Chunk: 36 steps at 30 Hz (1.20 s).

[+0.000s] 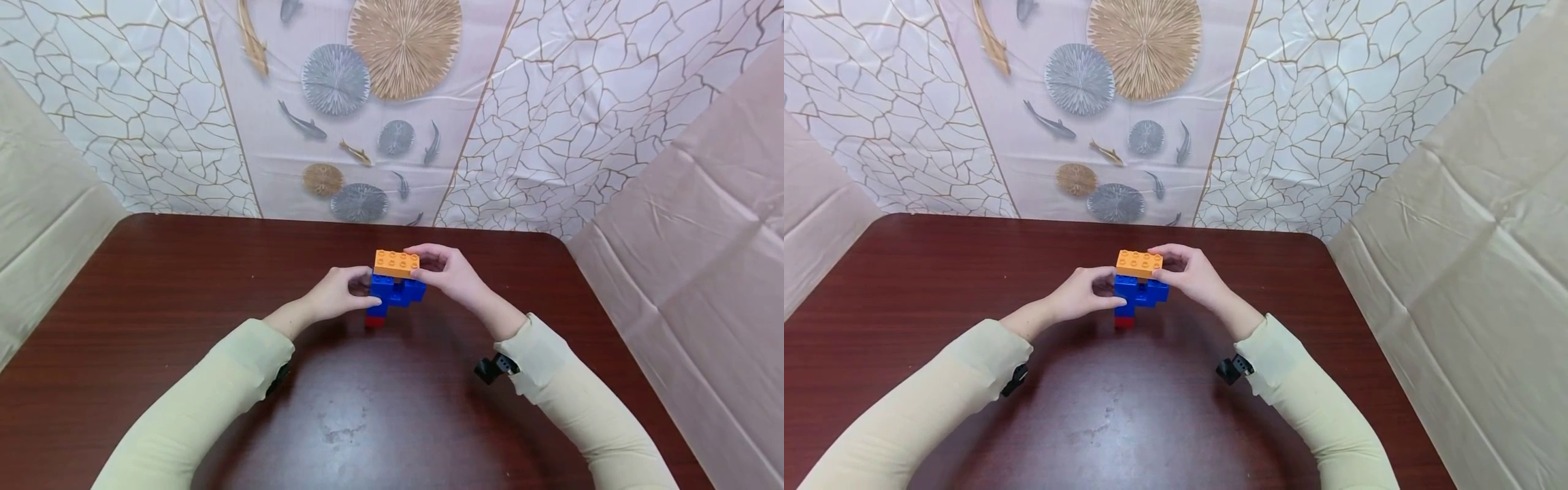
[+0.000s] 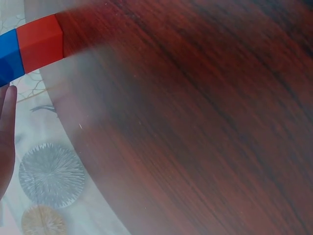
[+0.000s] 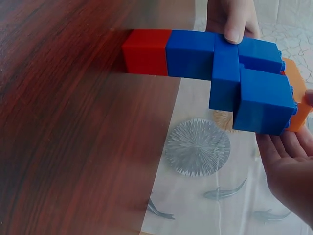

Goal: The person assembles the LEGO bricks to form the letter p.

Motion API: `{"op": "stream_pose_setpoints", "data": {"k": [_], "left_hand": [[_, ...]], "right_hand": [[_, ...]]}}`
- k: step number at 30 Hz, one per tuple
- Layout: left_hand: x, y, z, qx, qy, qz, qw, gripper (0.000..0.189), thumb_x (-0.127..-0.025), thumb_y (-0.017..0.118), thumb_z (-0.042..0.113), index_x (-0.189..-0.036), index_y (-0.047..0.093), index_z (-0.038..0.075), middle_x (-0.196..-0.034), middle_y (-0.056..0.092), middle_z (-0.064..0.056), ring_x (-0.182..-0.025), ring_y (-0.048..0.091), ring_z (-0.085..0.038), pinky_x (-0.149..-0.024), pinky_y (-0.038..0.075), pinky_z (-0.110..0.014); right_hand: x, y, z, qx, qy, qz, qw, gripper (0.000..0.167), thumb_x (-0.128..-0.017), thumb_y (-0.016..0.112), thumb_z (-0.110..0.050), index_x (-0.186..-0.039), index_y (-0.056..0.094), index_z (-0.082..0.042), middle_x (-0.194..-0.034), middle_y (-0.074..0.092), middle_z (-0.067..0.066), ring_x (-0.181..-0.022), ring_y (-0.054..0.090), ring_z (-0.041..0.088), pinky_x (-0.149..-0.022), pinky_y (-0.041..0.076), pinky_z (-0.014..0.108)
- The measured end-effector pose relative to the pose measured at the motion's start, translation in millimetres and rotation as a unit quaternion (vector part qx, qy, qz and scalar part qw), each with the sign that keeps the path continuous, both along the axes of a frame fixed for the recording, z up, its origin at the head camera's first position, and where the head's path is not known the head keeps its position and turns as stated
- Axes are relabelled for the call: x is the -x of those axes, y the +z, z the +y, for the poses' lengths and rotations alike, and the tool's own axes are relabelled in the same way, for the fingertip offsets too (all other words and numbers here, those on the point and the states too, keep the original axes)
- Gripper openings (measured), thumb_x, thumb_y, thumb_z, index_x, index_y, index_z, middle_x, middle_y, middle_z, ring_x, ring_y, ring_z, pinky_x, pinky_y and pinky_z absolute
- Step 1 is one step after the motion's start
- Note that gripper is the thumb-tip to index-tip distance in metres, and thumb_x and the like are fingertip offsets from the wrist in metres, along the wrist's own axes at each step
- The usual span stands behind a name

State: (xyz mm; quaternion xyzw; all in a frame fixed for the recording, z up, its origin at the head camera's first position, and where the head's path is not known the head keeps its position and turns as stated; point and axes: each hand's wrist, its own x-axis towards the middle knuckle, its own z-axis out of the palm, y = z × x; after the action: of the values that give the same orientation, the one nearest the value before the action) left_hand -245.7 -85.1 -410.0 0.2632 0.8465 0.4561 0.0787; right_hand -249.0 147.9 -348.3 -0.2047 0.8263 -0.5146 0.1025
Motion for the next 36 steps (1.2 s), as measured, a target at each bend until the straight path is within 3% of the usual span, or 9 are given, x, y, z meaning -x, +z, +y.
{"op": "stream_pose_setpoints", "data": {"k": [6,14,21,29,36], "left_hand": [[-0.1,-0.8,0.5,-0.005,0.002,0.005,1.0000,0.035,-0.083,0.072,0.024,-0.112,0.060,0.009,-0.100,0.068,-0.006,-0.091,0.064,-0.015,-0.087,0.053,-0.034],[0.4,-1.3,1.2,-0.005,0.001,0.000,1.0000,0.035,-0.083,0.071,0.024,-0.113,0.060,0.009,-0.101,0.068,-0.006,-0.091,0.064,-0.015,-0.087,0.053,-0.033],[0.6,-1.3,0.0,-0.012,-0.006,0.017,0.9998,0.034,-0.082,0.072,0.022,-0.111,0.060,0.008,-0.100,0.069,-0.007,-0.090,0.065,-0.015,-0.086,0.053,-0.033],[-0.1,-1.4,0.7,-0.011,-0.006,0.017,0.9998,0.032,-0.083,0.072,0.022,-0.109,0.061,0.008,-0.100,0.069,-0.007,-0.091,0.065,-0.016,-0.086,0.053,-0.033],[-0.7,0.0,0.0,-0.005,-0.003,0.002,1.0000,0.034,-0.082,0.072,0.022,-0.111,0.060,0.008,-0.102,0.068,-0.007,-0.092,0.065,-0.017,-0.087,0.053,-0.034]], "right_hand": [[-1.2,-1.3,1.7,-0.002,0.032,0.003,0.9995,0.036,-0.089,0.062,-0.010,-0.123,0.055,-0.001,-0.122,0.059,0.018,-0.104,0.058,0.026,-0.095,0.049,0.038],[-0.1,-1.6,1.0,0.017,0.074,0.014,0.9971,0.040,-0.089,0.058,-0.003,-0.127,0.049,0.006,-0.127,0.054,0.022,-0.110,0.055,0.027,-0.093,0.047,0.028],[1.3,5.5,-10.9,-0.020,0.046,0.069,0.9963,0.040,-0.086,0.066,-0.012,-0.124,0.056,-0.003,-0.123,0.059,0.019,-0.113,0.057,0.027,-0.099,0.045,0.043],[0.0,3.5,-22.1,-0.078,0.051,0.156,0.9834,0.032,-0.083,0.071,-0.018,-0.115,0.066,-0.010,-0.113,0.066,0.008,-0.099,0.059,0.018,-0.086,0.049,0.033],[-2.5,4.7,-23.1,-0.081,0.055,0.171,0.9805,0.029,-0.083,0.071,-0.016,-0.111,0.068,-0.010,-0.109,0.067,0.007,-0.098,0.059,0.019,-0.086,0.050,0.035]]}}
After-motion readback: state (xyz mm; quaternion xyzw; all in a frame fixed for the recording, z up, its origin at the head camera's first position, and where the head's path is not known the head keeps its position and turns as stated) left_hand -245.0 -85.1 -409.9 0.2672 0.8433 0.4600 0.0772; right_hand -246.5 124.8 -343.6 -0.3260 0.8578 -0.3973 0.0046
